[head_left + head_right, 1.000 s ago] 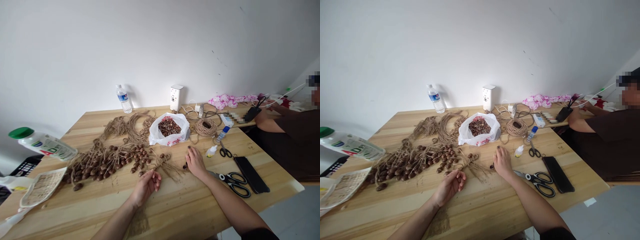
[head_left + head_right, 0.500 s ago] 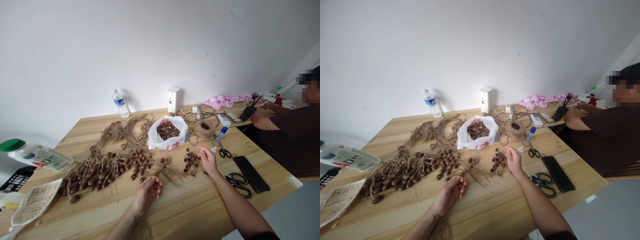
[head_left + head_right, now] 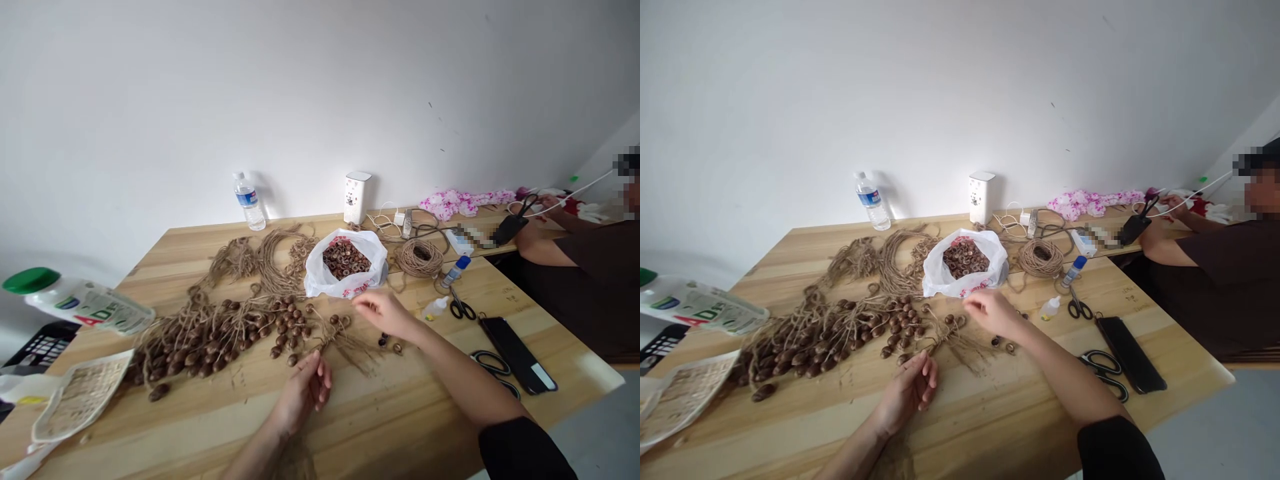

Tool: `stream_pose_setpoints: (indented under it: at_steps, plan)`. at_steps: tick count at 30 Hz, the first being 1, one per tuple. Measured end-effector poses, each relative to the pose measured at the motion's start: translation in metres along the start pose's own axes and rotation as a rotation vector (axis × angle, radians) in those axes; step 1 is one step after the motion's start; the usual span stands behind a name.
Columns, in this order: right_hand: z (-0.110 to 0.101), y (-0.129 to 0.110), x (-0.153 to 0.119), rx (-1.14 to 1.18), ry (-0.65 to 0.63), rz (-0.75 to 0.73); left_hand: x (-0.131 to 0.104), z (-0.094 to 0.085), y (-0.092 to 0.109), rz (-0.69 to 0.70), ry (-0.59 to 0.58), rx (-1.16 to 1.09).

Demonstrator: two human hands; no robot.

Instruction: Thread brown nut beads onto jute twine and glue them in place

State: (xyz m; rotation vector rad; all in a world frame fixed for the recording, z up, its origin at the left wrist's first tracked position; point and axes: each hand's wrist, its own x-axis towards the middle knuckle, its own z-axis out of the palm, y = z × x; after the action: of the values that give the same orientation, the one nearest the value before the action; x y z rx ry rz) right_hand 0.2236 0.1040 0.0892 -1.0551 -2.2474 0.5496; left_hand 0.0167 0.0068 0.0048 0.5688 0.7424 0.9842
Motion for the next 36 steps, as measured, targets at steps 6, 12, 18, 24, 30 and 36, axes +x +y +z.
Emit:
stream_pose_setpoints:
  at_steps: [6,12,18,24,30,36]
  plan:
    - [0.027,-0.017,-0.053,-0.273,-0.493,0.015,-0.013,0.005,-0.003,0.266,-0.003,0.567]
    - [0.041,-0.012,-0.064,-0.314,-0.318,-0.063,-0.018,0.008,-0.001,0.633,-0.274,1.393]
    - [0.054,-0.007,-0.069,-0.253,-0.239,-0.089,-0.016,0.004,-0.006,0.671,-0.250,1.573]
    - [0.056,-0.001,-0.071,-0.239,-0.225,-0.082,-0.016,0.004,-0.007,0.644,-0.266,1.679]
    - [0.057,0.003,-0.071,-0.242,-0.195,-0.062,-0.014,0.001,-0.010,0.653,-0.263,1.700]
    - [0.056,0.004,-0.070,-0.261,-0.159,-0.076,-0.014,0.002,-0.010,0.657,-0.223,1.649]
